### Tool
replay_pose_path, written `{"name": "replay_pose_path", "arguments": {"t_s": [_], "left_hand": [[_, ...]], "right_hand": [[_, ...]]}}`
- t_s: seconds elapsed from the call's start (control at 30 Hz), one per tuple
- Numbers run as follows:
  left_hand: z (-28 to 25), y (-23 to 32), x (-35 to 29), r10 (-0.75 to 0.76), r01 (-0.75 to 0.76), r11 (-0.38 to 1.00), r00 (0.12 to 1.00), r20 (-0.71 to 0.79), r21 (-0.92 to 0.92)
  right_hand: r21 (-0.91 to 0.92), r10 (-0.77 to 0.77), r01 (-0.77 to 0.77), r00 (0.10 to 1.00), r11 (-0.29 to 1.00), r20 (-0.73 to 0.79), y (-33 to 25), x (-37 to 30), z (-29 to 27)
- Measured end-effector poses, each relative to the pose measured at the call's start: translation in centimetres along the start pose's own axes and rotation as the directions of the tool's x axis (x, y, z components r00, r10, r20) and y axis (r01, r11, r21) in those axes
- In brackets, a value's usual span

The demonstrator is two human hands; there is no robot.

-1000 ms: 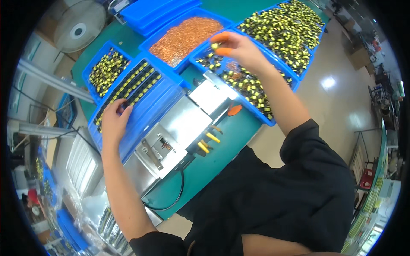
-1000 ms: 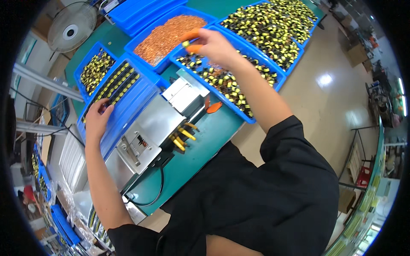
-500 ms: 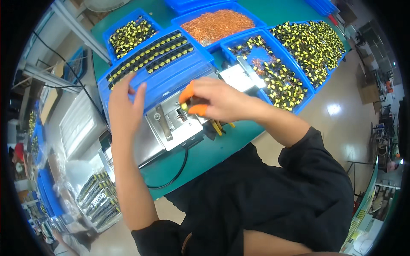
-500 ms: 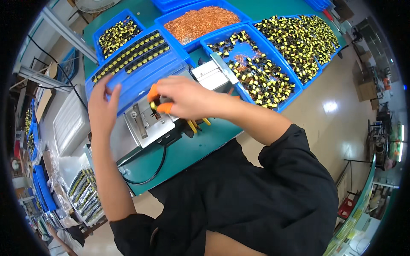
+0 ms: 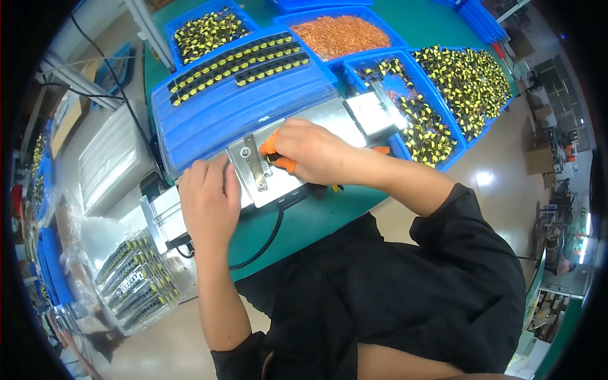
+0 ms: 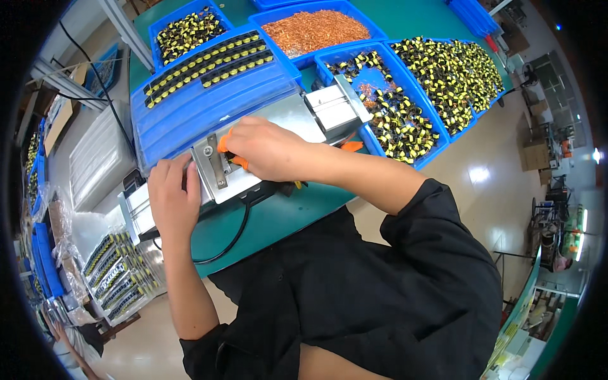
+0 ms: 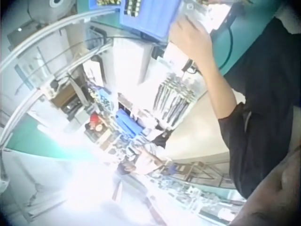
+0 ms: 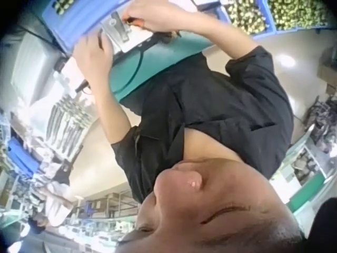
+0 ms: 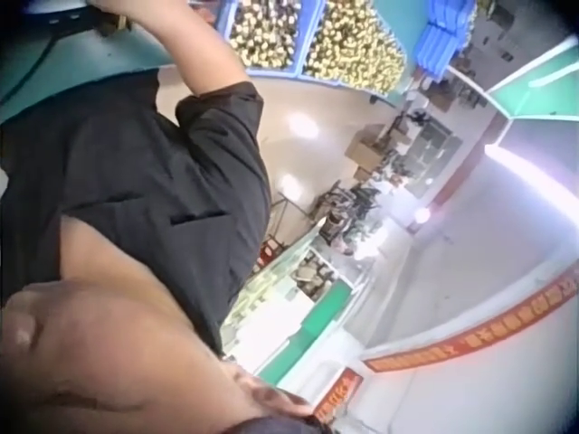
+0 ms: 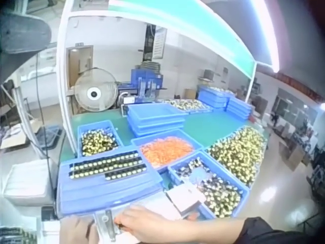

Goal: The person picks up a transformer from a tray, places it into a machine, and removes it to trim the wires with pliers. They then place the finished transformer into a blue bin and repeat the process.

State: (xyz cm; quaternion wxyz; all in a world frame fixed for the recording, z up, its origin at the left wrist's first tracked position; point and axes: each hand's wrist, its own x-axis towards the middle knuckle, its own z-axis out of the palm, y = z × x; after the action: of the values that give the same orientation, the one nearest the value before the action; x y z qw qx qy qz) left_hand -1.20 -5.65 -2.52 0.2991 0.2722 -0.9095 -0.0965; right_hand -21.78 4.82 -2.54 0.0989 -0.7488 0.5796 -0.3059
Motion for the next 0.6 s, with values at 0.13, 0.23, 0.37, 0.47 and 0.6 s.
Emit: {"name": "replay_pose_path", "arguments": {"t_s": [0.13,0.23,0.37,0.47,0.6], "left_hand": [[0.1,-0.1,-0.1,0.01,-0.01,1.0,1.0,-0.004,-0.005],[0.2,0.2,0.2,0.02,-0.02,1.0,1.0,-0.007,0.001],[-0.2,1.2,0.5,0.064,-0.062,0.997,0.996,0.058,-0.05],[-0.2,2.6,-0.2,0.133,-0.115,0.983,0.983,0.13,-0.14],[0.9,4.7,-0.4,0.117,-0.085,0.984,0.971,0.209,-0.158]], "right_hand": [[-0.028,-0.052,0.05,0.997,0.998,-0.063,-0.4,0.3,0.5],[-0.092,-0.116,0.111,0.992,0.99,-0.046,-0.7,0.5,0.0],[-0.196,-0.133,0.133,0.991,0.971,0.015,-0.5,0.0,-1.0],[-0.123,-0.086,0.086,0.996,0.989,0.009,-0.6,-0.1,-1.2],[-0.092,-0.033,0.028,0.998,0.995,-0.045,0.4,-1.4,-2.5]]}}
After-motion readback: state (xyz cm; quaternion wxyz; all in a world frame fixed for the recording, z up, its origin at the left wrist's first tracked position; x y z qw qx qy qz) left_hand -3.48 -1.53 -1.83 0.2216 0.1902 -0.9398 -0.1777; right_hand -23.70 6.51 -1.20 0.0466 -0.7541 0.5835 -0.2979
